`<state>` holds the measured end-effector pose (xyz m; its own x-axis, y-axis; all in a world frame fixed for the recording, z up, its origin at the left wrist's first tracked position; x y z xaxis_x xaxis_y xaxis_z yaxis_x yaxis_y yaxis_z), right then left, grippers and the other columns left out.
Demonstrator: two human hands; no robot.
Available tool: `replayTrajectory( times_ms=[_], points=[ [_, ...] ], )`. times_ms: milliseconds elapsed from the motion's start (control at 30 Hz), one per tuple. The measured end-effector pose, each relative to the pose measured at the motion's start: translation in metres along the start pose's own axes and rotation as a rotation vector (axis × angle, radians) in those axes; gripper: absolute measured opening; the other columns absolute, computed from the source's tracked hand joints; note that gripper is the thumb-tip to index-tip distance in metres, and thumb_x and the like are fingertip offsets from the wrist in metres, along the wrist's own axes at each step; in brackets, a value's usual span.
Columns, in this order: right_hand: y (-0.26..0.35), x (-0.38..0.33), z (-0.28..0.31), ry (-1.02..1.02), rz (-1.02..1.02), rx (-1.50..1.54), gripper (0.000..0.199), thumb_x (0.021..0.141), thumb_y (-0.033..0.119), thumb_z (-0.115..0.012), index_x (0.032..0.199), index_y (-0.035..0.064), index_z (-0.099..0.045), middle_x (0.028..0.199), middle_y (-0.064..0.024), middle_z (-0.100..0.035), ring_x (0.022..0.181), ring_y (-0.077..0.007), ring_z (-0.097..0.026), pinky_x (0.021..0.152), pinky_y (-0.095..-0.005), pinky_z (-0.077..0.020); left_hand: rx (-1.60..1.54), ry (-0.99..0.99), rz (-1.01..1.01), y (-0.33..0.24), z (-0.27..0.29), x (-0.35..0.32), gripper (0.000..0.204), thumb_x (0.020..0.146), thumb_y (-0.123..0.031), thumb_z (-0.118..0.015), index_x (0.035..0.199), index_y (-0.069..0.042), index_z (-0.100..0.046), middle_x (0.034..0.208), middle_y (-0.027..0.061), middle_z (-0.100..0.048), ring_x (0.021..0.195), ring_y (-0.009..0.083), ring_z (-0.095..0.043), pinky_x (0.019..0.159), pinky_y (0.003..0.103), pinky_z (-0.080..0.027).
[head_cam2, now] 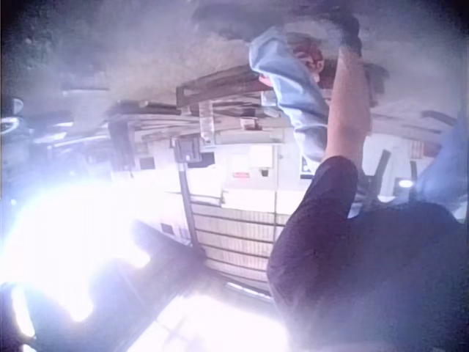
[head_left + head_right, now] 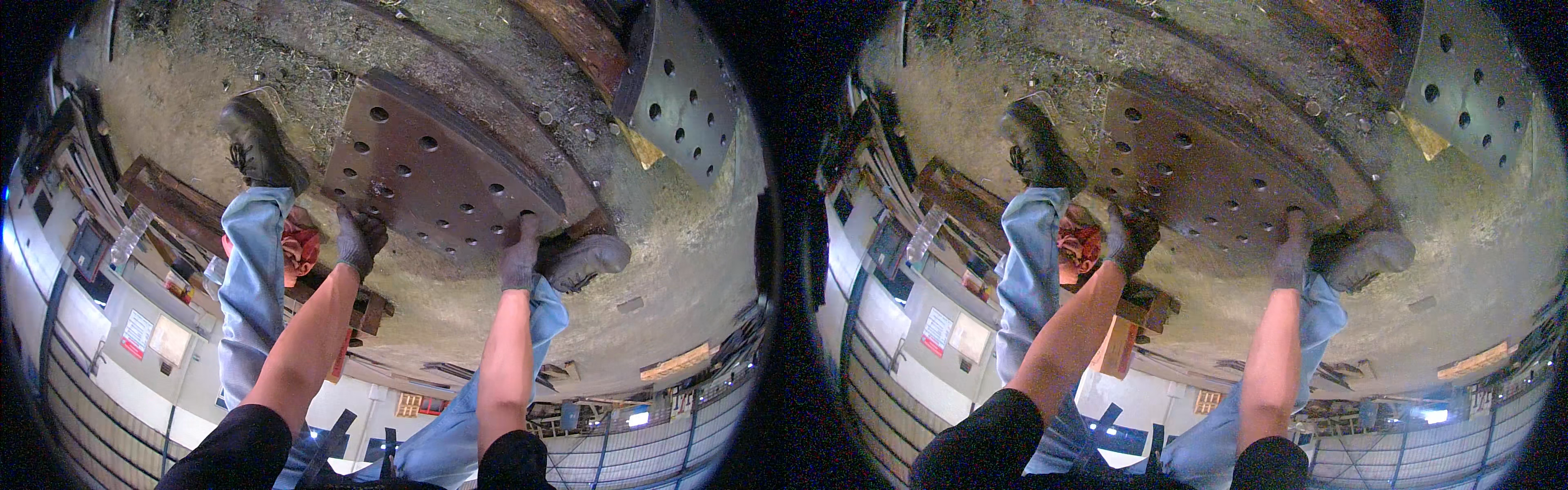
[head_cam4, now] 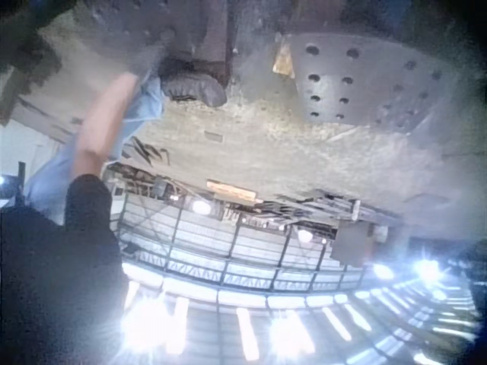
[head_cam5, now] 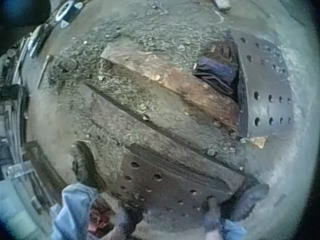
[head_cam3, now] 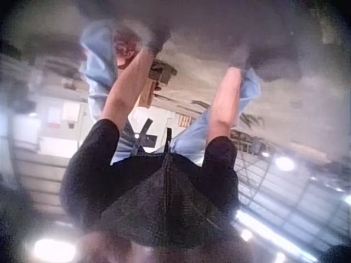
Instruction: The person uses a wrench to loosen a bolt on a perforated metal plate, then picks up and moves several metal plates around the workshop floor. The person stacks the plates and briefly handles a water bottle.
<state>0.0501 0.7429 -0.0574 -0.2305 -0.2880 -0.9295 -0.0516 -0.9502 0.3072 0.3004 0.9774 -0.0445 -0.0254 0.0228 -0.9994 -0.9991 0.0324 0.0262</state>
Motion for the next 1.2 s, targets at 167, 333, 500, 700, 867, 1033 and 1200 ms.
replayTrajectory(
  times_ms=[167, 333, 500, 700, 867, 1033, 1200],
  points=[
    [0.012, -0.017, -0.014, -0.034, -0.071, -0.042, 0.047, 0.086, 0.042, -0.067, 0.119, 0.0095, -0.060, 0.107, -0.0001, -0.060, 0.096, -0.0151, -0.055, 0.081, -0.0322, -0.0435, 0.013, -0.048, -0.001, 0.002, 0.007, -0.014, 0.073, 0.089, -0.077, -0.027, 0.096, -0.010, -0.055, 0.076, 0.0075, -0.055, 0.061, 0.0239, -0.051, 0.052, 0.036, -0.041],
    [0.014, -0.012, -0.002, -0.037, 0.063, -0.105, 0.046, 0.088, 0.041, -0.065, 0.119, 0.0080, -0.059, 0.109, -0.0021, -0.059, 0.098, -0.0168, -0.055, 0.082, -0.0333, -0.0442, 0.041, -0.353, 0.052, 0.023, 0.015, -0.032, 0.087, 0.088, -0.077, -0.033, 0.135, -0.005, -0.043, 0.114, 0.0169, -0.060, 0.092, 0.0320, -0.061, 0.075, 0.041, -0.053],
    [0.030, -0.079, -0.015, -0.039, 0.157, -0.186, 0.056, 0.092, 0.040, -0.062, 0.133, 0.0035, -0.050, 0.130, -0.0077, -0.054, 0.113, -0.0217, -0.053, 0.094, -0.0359, -0.0440, 0.141, -0.281, 0.170, 0.042, -0.010, -0.070, 0.097, 0.087, -0.079, -0.024, 0.147, -0.004, -0.033, 0.149, 0.0161, -0.039, 0.129, 0.0336, -0.044, 0.106, 0.047, -0.036],
    [0.044, -0.179, -0.041, -0.107, 0.187, -0.283, 0.064, 0.098, 0.039, -0.054, 0.146, 0.0037, -0.031, 0.146, -0.0111, -0.040, 0.129, -0.0252, -0.042, 0.109, -0.0395, -0.0345, -0.188, -0.063, 0.208, 0.066, -0.015, -0.100, 0.099, 0.080, -0.087, -0.024, 0.144, -0.014, -0.042, 0.143, 0.0081, -0.048, 0.127, 0.0295, -0.047, 0.107, 0.047, -0.034],
    [0.045, -0.243, -0.058, -0.127, 0.200, -0.227, 0.065, 0.096, 0.033, -0.059, 0.146, 0.0036, -0.031, 0.146, -0.0113, -0.039, 0.130, -0.0250, -0.041, 0.111, -0.0404, -0.0337, -0.376, 0.100, 0.211, 0.078, -0.014, -0.125, 0.090, 0.085, -0.082, -0.028, 0.147, -0.018, -0.037, 0.145, 0.0084, -0.046, 0.128, 0.0321, -0.046, 0.106, 0.049, -0.038],
    [0.049, -0.281, -0.079, -0.072, 0.210, -0.271, 0.068, 0.090, 0.034, -0.065, 0.142, 0.0025, -0.036, 0.140, -0.0120, -0.046, 0.121, -0.0255, -0.051, 0.101, -0.0438, -0.0451, -0.248, 0.032, 0.234, 0.062, -0.003, -0.146, 0.083, 0.090, -0.076, -0.027, 0.147, -0.016, -0.036, 0.145, 0.0074, -0.045, 0.129, 0.0318, -0.046, 0.107, 0.051, -0.039],
    [0.062, -0.327, -0.110, -0.053, 0.139, -0.417, 0.062, 0.088, 0.029, -0.067, 0.139, 0.0038, -0.042, 0.130, -0.0125, -0.053, 0.111, -0.0232, -0.058, 0.083, -0.0392, -0.0571, -0.203, 0.089, 0.250, 0.028, 0.004, -0.171, 0.078, 0.093, -0.072, -0.023, 0.145, -0.016, -0.040, 0.142, 0.0076, -0.049, 0.127, 0.0312, -0.048, 0.107, 0.050, -0.038]
  ],
)
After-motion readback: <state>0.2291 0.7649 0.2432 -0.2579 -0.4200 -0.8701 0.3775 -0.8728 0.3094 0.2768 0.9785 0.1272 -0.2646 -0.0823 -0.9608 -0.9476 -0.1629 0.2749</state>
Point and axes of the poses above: each hand's wrist, its own x-axis towards the middle knuckle, its own z-axis out of the back of the hand, y = z × x, the point moved 5 cm from there along x, towards the middle knuckle
